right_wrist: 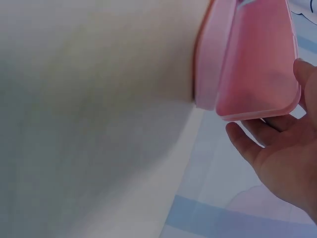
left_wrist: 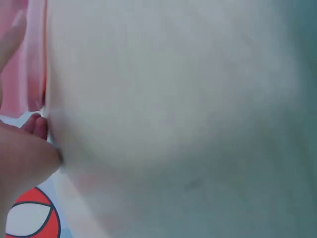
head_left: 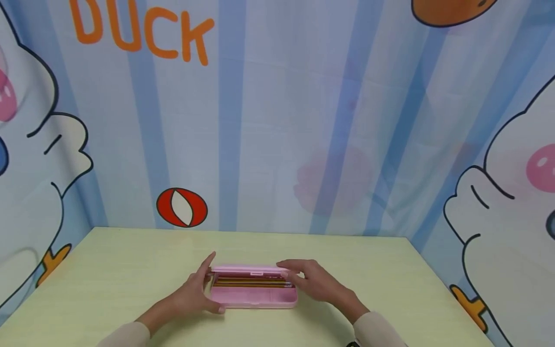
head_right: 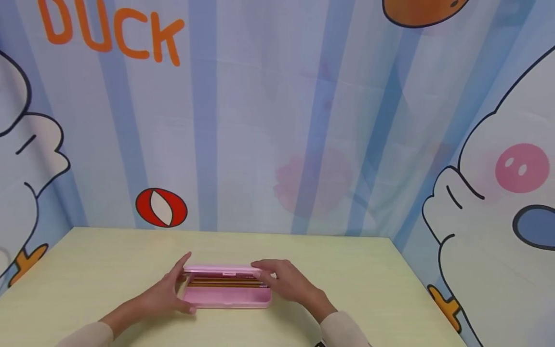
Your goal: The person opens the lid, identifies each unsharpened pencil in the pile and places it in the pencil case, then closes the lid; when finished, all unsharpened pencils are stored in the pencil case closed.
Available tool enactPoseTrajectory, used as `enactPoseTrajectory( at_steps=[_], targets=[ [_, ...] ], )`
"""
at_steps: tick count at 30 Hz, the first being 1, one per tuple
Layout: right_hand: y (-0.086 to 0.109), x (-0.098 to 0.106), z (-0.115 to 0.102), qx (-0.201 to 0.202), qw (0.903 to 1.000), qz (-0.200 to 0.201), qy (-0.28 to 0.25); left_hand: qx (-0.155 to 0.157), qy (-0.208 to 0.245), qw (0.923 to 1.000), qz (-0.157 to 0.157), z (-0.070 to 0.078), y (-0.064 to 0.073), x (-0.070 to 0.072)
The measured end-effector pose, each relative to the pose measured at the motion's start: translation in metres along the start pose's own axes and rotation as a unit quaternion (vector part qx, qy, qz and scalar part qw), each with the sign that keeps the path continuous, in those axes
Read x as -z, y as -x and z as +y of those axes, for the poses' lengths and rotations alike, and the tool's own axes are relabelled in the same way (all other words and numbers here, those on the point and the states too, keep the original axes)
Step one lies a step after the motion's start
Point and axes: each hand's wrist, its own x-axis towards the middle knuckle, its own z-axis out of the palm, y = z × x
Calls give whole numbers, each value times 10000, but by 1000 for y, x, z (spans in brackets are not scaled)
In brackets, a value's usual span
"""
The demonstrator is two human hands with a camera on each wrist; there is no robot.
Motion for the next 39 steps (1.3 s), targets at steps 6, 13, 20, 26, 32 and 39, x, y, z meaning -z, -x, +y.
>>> enactPoseTrajectory(
  at_steps=[6, 13, 20, 26, 32, 39],
  targets=[
    [8, -7, 2, 96, 9998, -104, 105, -312, 663, 9955, -600, 2, 3, 10],
    [19, -11, 4, -106, 9966, -726, 373, -4, 468, 9973, -571, 8, 4, 10],
    [24, -16, 4, 3, 9890, -970, 1120, -570, -737, 9947, -442, 13, 8, -1],
    [26, -20, 4, 96, 9831, -969, 1547, -1092, -1783, 9772, -370, 15, 15, -7],
    [26, -26, 7, 236, 9756, -954, 1962, -1362, -2295, 9633, -295, 17, 19, -11],
    [29, -29, 6, 372, 9601, -987, 2590, -1861, -2891, 9389, -120, 13, 21, -18]
  ],
)
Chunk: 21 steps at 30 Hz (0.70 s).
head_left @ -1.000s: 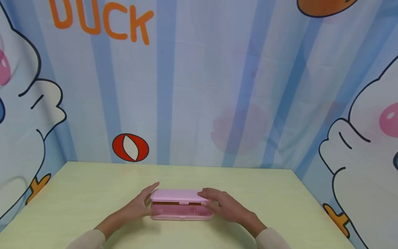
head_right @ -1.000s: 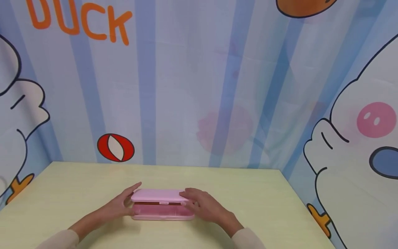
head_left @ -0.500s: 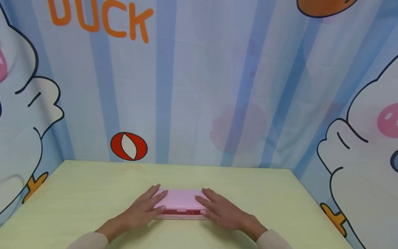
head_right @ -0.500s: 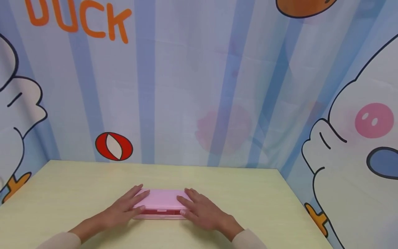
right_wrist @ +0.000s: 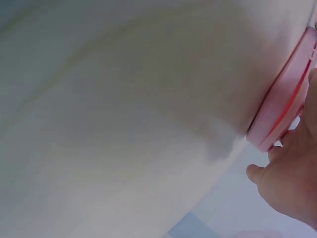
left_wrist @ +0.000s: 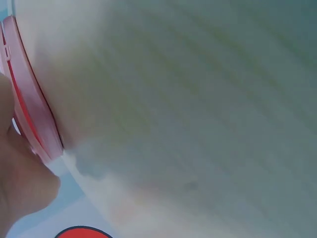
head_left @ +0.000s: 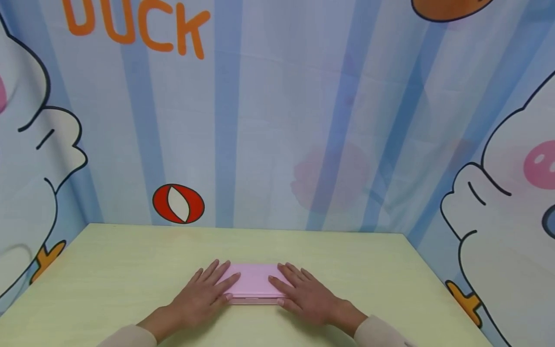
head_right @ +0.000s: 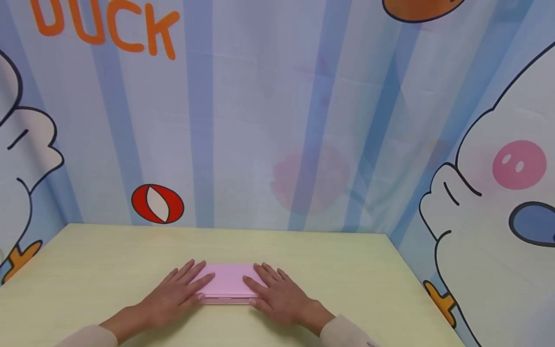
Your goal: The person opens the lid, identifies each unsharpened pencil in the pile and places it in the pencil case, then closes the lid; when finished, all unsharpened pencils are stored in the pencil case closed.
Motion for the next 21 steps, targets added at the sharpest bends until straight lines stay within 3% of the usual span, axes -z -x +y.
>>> enactPoseTrajectory(
  at_steps=[8, 21],
  targets=[
    [0, -4, -1, 35, 9997, 116, 200, 60, -391, 9992, -45, 2, -1, -6],
    [-1, -10, 0, 30, 9989, 244, 391, 130, -392, 9991, 15, 2, -2, -10]
  ],
)
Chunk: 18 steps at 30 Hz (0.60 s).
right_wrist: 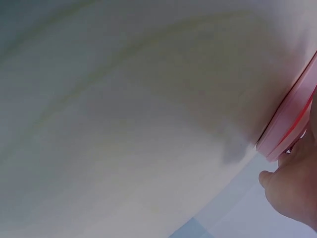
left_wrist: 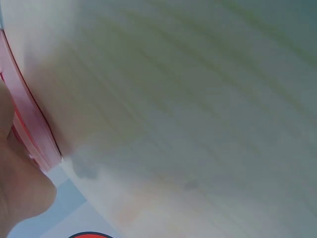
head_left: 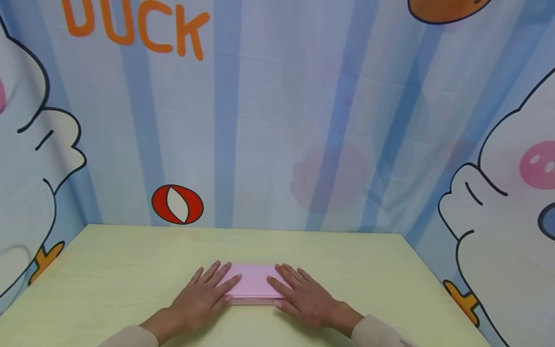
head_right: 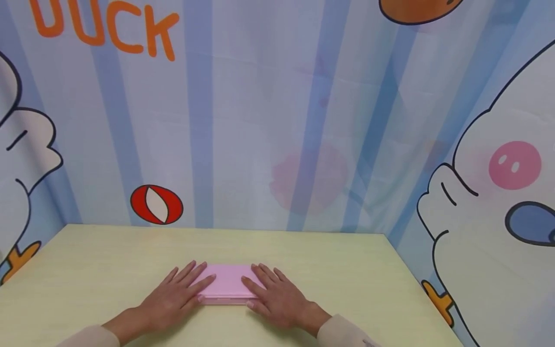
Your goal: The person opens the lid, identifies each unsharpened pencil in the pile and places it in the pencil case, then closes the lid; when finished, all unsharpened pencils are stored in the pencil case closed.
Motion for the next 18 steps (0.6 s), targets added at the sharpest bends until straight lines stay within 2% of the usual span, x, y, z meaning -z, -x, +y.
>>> enactPoseTrajectory(
  at_steps=[9, 18],
  targets=[
    [-1, -3, -3, -17, 9997, -65, 247, -109, -285, 9993, 229, -3, 2, -7],
    [-1, -5, -3, 1, 9997, 2, 249, -143, -159, 9992, 336, -1, 3, -6]
  ],
)
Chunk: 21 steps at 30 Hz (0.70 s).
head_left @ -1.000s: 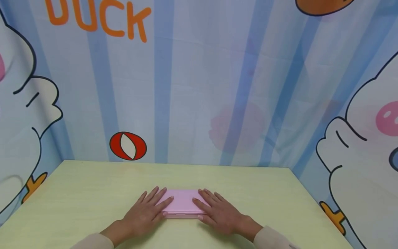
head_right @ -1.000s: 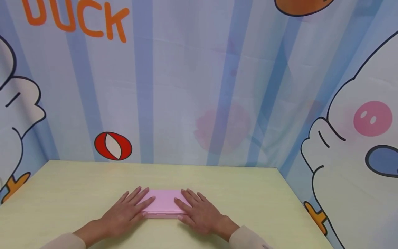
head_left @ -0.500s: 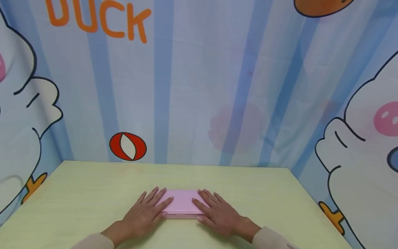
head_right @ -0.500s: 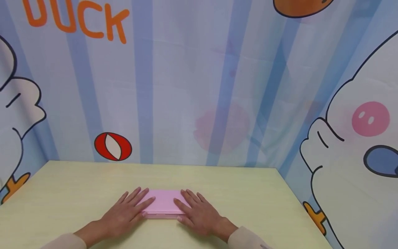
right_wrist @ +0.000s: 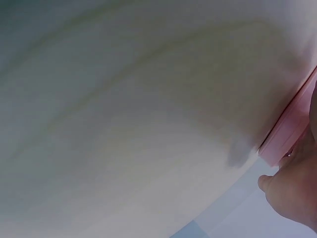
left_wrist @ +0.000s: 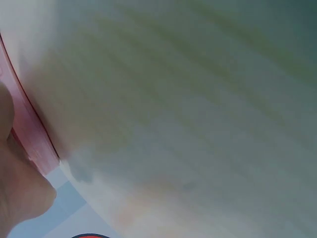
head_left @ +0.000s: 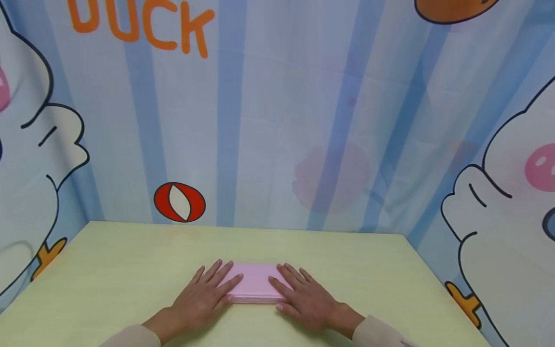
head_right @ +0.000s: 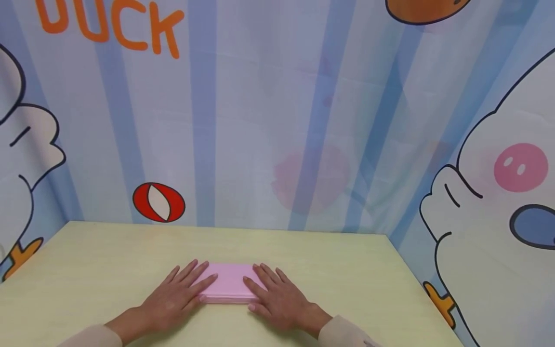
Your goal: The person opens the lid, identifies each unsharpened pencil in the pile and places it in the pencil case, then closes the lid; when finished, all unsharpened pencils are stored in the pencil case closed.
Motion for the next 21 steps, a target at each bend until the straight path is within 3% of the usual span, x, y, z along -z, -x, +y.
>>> enactPoseTrajectory(
  at_steps=[6, 14, 17, 21],
  targets=[
    [1, 0, 1, -11, 9999, -33, -111, -107, 102, 9999, 56, 1, -1, -1],
    [2, 4, 1, -195, 9981, -31, -576, 20, 99, 9995, -307, 4, -7, 8],
    [1, 8, 1, -217, 9958, 160, -875, 111, -33, 9999, -76, 7, -9, 11],
    [-1, 18, 0, -354, 9917, 528, -1121, 487, -487, 9955, 644, 10, -14, 17]
  ],
)
